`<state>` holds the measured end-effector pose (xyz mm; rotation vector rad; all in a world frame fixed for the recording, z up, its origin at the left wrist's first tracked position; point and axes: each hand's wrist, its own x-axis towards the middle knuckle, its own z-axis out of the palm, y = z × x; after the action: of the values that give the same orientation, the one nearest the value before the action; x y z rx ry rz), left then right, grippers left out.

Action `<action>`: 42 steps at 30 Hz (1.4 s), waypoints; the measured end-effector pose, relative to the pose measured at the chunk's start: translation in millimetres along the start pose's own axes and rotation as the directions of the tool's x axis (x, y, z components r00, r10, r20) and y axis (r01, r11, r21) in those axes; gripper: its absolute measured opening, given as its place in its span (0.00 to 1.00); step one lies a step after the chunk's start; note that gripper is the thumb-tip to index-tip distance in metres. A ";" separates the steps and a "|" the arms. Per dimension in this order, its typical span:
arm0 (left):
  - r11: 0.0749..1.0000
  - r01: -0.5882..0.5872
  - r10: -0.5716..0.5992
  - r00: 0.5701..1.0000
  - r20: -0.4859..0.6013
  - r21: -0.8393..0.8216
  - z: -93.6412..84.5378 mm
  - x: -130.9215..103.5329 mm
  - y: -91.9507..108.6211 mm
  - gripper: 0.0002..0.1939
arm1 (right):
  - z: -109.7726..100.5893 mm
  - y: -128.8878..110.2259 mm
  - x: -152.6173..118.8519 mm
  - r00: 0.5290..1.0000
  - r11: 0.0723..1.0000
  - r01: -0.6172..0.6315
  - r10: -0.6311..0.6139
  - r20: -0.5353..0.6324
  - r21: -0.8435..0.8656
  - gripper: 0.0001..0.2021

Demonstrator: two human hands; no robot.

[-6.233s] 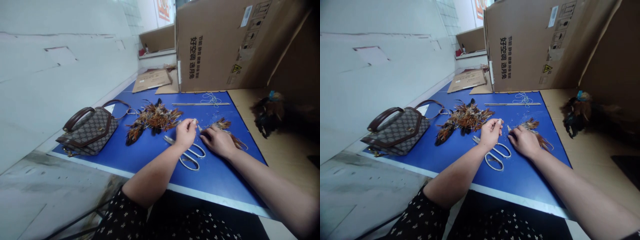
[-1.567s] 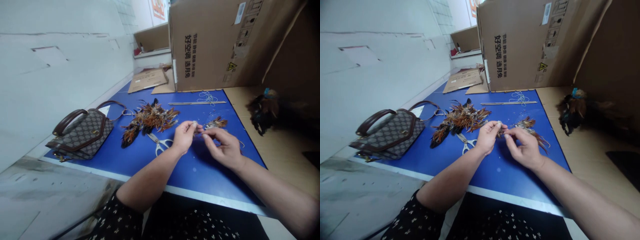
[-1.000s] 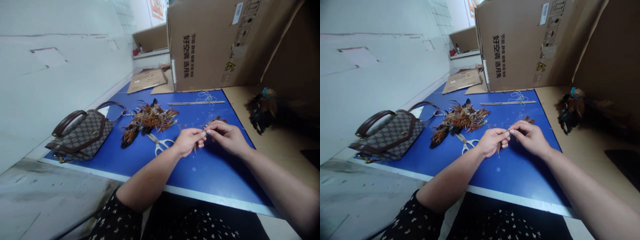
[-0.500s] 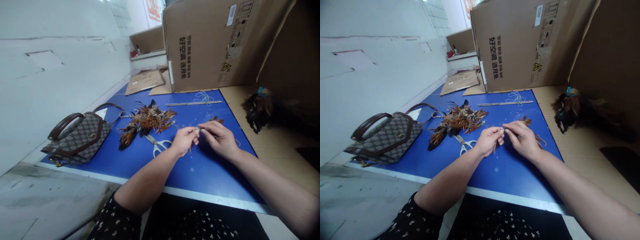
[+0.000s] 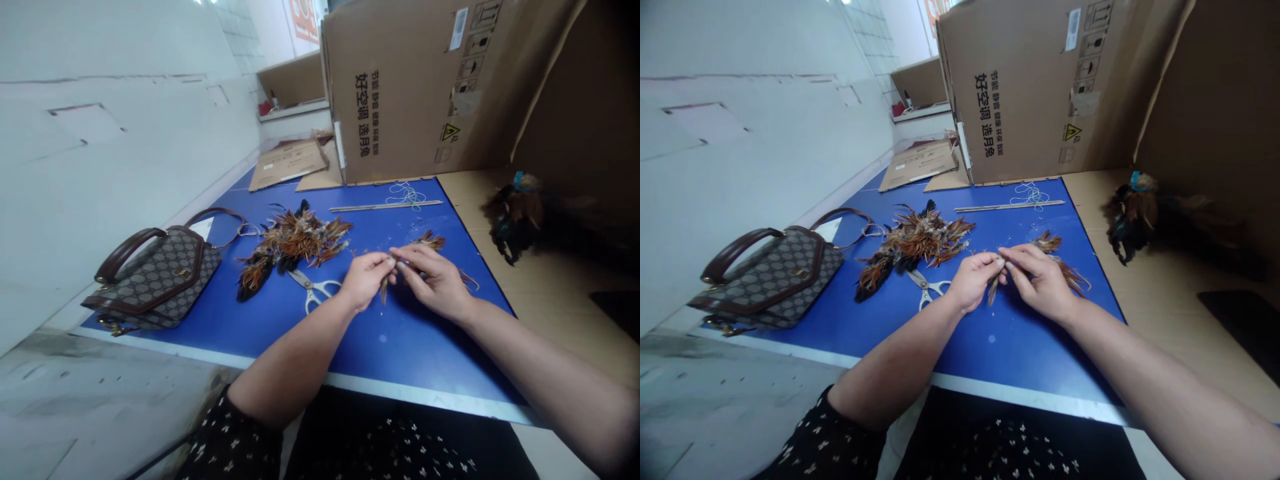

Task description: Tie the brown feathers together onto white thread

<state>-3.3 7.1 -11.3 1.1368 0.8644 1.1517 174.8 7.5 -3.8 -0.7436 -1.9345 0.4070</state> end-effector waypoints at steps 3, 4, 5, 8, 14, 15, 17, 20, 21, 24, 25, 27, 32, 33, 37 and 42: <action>0.998 0.020 -0.023 0.999 0.045 0.059 -1.1 -1.1 0.8 0.17 | -4.0 0.6 0.2 1.000 1.000 0.002 -0.002 0.014 0.005 0.17; 0.997 0.032 -0.036 0.998 0.054 0.066 -1.5 -1.4 0.7 0.17 | -4.8 1.2 0.3 1.000 1.000 0.005 -0.005 0.025 0.008 0.16; 0.997 0.041 -0.045 0.997 0.058 0.064 -1.9 -1.5 0.3 0.17 | -5.2 1.9 0.5 0.999 1.000 0.008 -0.008 0.034 0.012 0.16; 0.998 0.050 -0.053 0.997 0.049 0.050 -3.3 -0.9 -1.7 0.17 | -4.8 4.1 0.9 0.999 1.000 0.015 -0.016 0.042 0.020 0.15; 0.995 0.030 -0.032 0.999 0.020 0.099 -3.8 0.5 -4.1 0.17 | -2.6 1.9 0.1 0.997 0.999 -0.037 0.035 0.062 0.038 0.15; 0.996 0.005 -0.006 1.000 0.014 0.091 -3.3 0.6 -3.7 0.16 | -2.0 0.6 -0.4 0.996 0.996 -0.077 0.074 0.047 0.055 0.16; 0.991 -0.100 0.102 0.994 -0.024 0.086 -2.2 0.6 -1.5 0.14 | -0.1 -2.1 -1.6 0.981 0.973 -0.196 0.194 0.023 0.122 0.20; 0.949 -0.289 0.301 0.950 -0.081 0.127 -0.3 0.0 4.1 0.10 | 3.3 -5.5 -2.2 0.931 0.893 -0.364 0.361 0.061 0.266 0.25; 0.939 -0.319 0.331 0.940 -0.083 0.130 0.4 -0.5 5.9 0.09 | 4.2 -6.6 -1.9 0.917 0.864 -0.396 0.389 0.087 0.311 0.26; 0.951 -0.304 0.308 0.949 -0.066 0.065 2.9 -2.6 8.9 0.08 | 5.2 -10.7 0.2 0.896 0.789 -0.443 0.407 0.178 0.425 0.24; 0.960 -0.278 0.279 0.959 -0.059 0.031 3.8 -3.4 9.0 0.08 | 4.9 -12.3 1.1 0.890 0.769 -0.456 0.401 0.218 0.448 0.23; 0.978 -0.206 0.205 0.978 -0.036 -0.041 5.8 -4.9 8.6 0.08 | 4.0 -15.3 2.5 0.876 0.743 -0.482 0.388 0.287 0.464 0.20; 0.983 -0.024 0.039 0.996 0.080 -0.184 8.0 -7.6 9.9 0.18 | 2.7 -13.0 0.9 0.820 0.657 -0.571 0.430 0.378 0.492 0.20; 0.981 0.003 0.018 0.994 0.107 -0.194 7.7 -7.6 10.2 0.20 | 2.7 -10.9 -0.1 0.807 0.612 -0.590 0.438 0.395 0.526 0.20; 0.983 -0.002 0.031 0.987 0.157 -0.183 4.0 -5.8 9.1 0.20 | 1.3 -3.8 -2.1 0.777 0.410 -0.620 0.437 0.453 0.669 0.22; 0.988 -0.108 0.123 0.981 0.150 -0.106 -0.4 -3.8 7.1 0.11 | -2.8 -0.9 -1.6 0.749 0.366 -0.659 0.395 0.532 0.657 0.19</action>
<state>-6.2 3.6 -4.6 1.1918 0.6214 1.1697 177.5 5.7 -3.1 -0.6582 -1.3905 1.8116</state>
